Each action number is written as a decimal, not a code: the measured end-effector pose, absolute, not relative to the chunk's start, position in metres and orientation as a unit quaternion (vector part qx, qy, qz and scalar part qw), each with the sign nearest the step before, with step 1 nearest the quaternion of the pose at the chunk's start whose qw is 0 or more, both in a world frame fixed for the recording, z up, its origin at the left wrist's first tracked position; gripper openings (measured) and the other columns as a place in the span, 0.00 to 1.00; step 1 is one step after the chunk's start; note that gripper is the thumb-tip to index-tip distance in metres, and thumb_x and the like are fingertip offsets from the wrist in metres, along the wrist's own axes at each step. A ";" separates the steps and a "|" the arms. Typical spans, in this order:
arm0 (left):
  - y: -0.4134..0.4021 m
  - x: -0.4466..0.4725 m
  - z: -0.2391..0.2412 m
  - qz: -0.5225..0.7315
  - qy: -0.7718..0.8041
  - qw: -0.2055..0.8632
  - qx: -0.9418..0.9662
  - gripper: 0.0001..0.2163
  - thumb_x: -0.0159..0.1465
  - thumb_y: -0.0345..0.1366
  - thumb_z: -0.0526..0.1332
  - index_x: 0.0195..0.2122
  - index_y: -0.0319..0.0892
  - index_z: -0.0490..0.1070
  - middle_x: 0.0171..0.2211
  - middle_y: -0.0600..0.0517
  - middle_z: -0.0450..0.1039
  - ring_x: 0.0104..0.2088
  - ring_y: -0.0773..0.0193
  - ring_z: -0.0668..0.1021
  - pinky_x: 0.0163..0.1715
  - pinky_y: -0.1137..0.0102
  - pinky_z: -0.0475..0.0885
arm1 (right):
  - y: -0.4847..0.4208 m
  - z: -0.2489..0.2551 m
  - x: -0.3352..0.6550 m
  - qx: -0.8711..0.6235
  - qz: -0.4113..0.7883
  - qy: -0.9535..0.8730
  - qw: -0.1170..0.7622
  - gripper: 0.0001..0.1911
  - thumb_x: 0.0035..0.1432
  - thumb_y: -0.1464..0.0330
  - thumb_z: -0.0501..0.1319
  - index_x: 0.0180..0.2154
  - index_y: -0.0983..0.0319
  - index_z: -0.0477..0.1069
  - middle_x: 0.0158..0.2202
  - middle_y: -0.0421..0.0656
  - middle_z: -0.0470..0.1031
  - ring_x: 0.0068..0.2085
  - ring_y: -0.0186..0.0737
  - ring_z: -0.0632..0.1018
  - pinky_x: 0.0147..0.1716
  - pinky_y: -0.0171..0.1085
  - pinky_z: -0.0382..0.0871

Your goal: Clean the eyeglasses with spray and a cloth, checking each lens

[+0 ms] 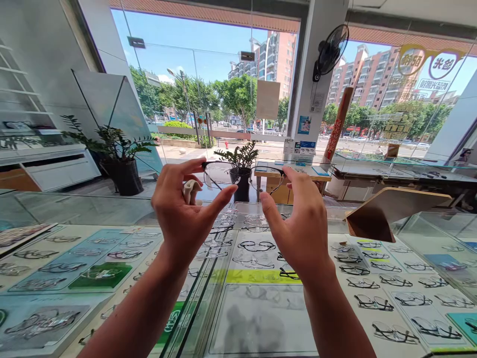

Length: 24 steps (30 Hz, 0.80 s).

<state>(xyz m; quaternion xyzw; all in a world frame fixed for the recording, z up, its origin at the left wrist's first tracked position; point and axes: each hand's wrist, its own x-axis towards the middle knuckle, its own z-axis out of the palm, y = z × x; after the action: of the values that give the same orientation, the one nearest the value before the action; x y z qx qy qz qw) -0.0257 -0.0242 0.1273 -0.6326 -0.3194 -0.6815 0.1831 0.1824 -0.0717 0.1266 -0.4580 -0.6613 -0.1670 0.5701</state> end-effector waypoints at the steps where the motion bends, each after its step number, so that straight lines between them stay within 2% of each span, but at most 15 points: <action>1: -0.024 -0.026 0.127 -0.681 -0.320 0.185 -0.632 0.27 0.59 0.50 0.77 0.54 0.44 0.74 0.44 0.48 0.76 0.43 0.56 0.79 0.42 0.61 0.77 | -0.071 0.126 0.182 -0.458 -0.166 -0.662 0.569 0.28 0.67 0.53 0.64 0.63 0.57 0.70 0.58 0.51 0.79 0.50 0.54 0.82 0.53 0.59 0.77; 10: -0.026 -0.025 0.128 -0.683 -0.320 0.173 -0.634 0.26 0.59 0.50 0.76 0.54 0.46 0.74 0.44 0.47 0.76 0.45 0.54 0.79 0.46 0.58 0.78 | -0.070 0.125 0.183 -0.452 -0.162 -0.667 0.570 0.27 0.67 0.55 0.64 0.63 0.57 0.70 0.58 0.53 0.80 0.50 0.54 0.82 0.52 0.60 0.77; 24: -0.028 -0.024 0.127 -0.684 -0.321 0.191 -0.627 0.27 0.58 0.50 0.77 0.54 0.45 0.74 0.43 0.47 0.75 0.45 0.54 0.78 0.45 0.59 0.78 | -0.070 0.128 0.182 -0.458 -0.133 -0.672 0.567 0.26 0.67 0.55 0.64 0.61 0.58 0.72 0.55 0.51 0.81 0.51 0.54 0.82 0.53 0.61 0.76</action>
<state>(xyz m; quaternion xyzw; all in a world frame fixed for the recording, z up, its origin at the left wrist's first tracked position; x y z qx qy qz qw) -0.0242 -0.0275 0.1274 -0.6269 -0.3210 -0.6838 0.1908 0.1822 -0.0695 0.1275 -0.4577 -0.6720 -0.1334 0.5668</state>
